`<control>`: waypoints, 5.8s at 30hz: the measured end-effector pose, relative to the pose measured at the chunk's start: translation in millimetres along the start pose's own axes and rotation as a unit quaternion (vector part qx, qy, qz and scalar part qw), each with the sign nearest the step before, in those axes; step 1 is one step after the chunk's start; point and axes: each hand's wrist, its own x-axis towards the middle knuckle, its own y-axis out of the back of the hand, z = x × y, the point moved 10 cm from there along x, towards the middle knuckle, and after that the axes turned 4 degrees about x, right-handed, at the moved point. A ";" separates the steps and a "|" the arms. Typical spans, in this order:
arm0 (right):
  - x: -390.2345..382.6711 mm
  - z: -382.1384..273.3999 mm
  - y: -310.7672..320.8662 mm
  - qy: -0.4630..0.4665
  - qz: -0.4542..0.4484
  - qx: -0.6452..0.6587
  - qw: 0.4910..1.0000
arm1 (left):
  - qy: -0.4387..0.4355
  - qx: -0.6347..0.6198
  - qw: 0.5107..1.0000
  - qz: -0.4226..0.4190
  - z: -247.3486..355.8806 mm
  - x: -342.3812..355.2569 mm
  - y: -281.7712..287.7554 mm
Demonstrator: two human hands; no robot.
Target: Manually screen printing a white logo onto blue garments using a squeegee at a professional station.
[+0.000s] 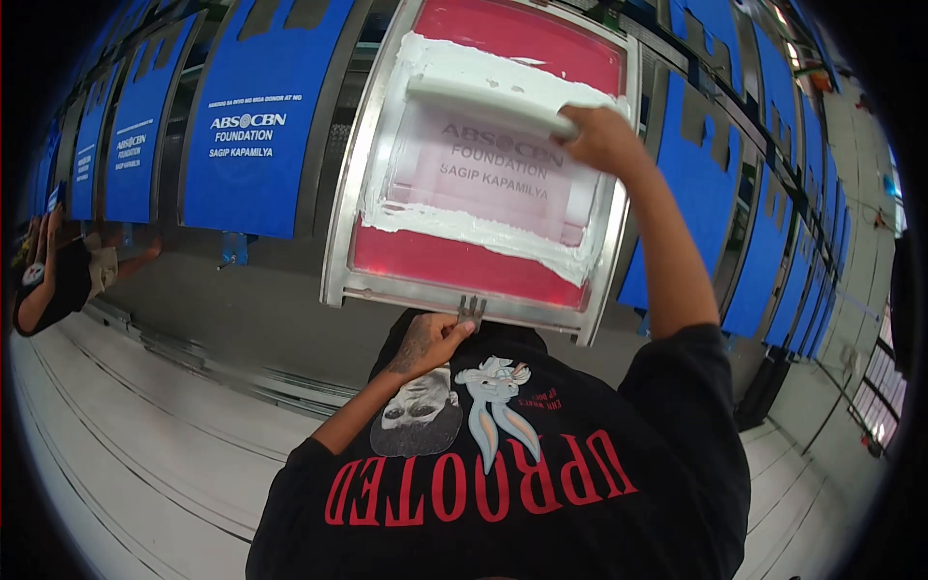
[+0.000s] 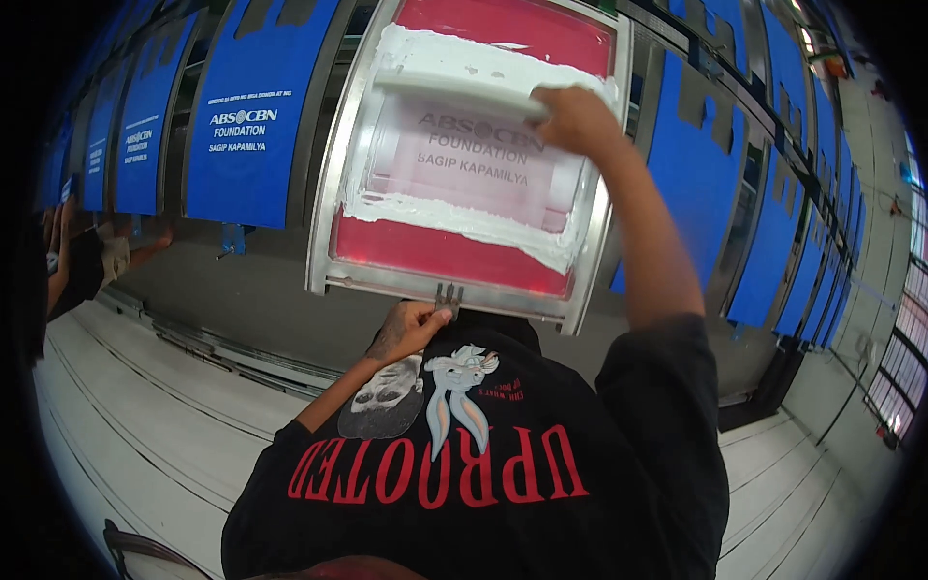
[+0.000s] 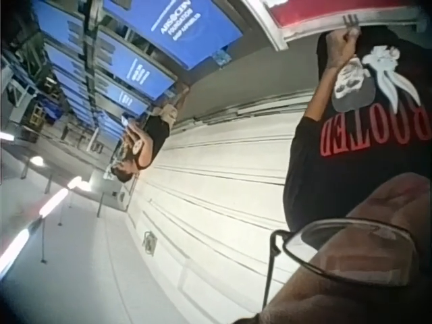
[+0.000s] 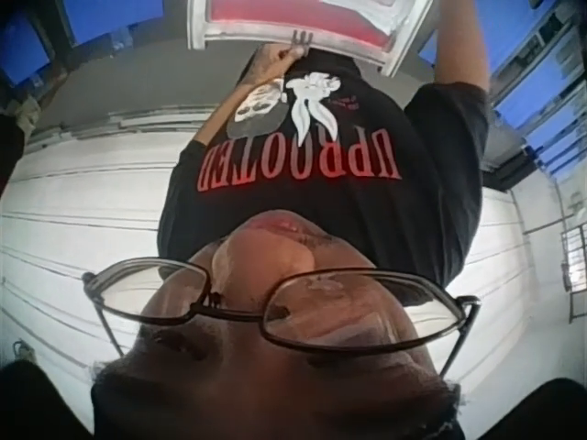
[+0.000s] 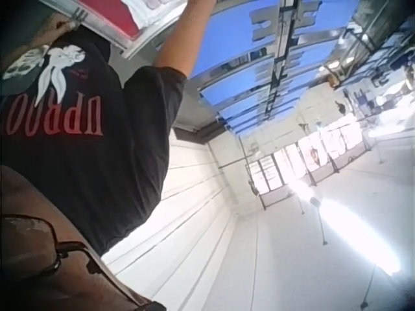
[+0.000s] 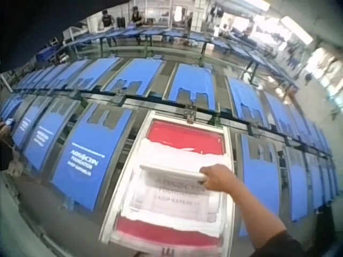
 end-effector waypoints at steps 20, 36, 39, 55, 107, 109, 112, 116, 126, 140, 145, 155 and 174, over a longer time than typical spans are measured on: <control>-137.7 72.9 -45.3 -0.220 0.131 0.301 0.919 | -0.026 0.283 0.931 0.230 10.0 -4.7 61.0; -195.9 201.0 -108.4 -0.301 0.073 0.680 0.665 | 0.141 0.123 0.852 0.489 -26.4 -35.7 118.7; -257.1 261.3 -100.0 -0.265 0.162 0.711 0.631 | 0.078 0.089 0.880 0.460 18.4 -3.9 53.8; -405.0 498.8 -80.7 -0.349 0.275 0.646 0.620 | 0.082 0.082 0.928 0.354 97.0 97.2 -161.4; -366.7 538.2 -102.4 -0.186 0.183 0.772 0.580 | 0.048 0.074 0.853 0.515 132.9 46.9 -217.9; -372.8 536.5 -96.4 -0.204 0.191 0.761 0.585 | 0.051 0.083 0.855 0.509 133.8 46.5 -217.3; -377.7 534.8 -91.2 -0.219 0.198 0.751 0.591 | 0.060 0.095 0.857 0.503 138.1 46.3 -219.3; -374.7 538.5 -93.1 -0.218 0.199 0.747 0.596 | 0.062 0.096 0.854 0.508 141.1 45.4 -221.2; -375.3 534.5 -95.3 -0.217 0.175 0.763 0.583 | 0.069 0.118 0.866 0.481 147.6 40.2 -230.8; -290.0 456.9 37.3 -0.018 0.014 0.373 0.927 | -0.044 0.085 0.956 0.277 181.3 46.8 -422.6; -248.0 398.1 78.4 0.149 0.153 0.084 0.973 | 0.086 -0.120 0.939 0.310 163.0 52.7 -434.4; -322.9 365.4 46.9 0.181 0.133 0.062 0.973 | 0.144 -0.163 0.943 0.251 159.9 49.3 -436.8; -426.1 391.2 -20.7 0.011 0.139 0.140 0.980 | -0.155 0.564 0.777 0.234 303.8 110.3 -272.6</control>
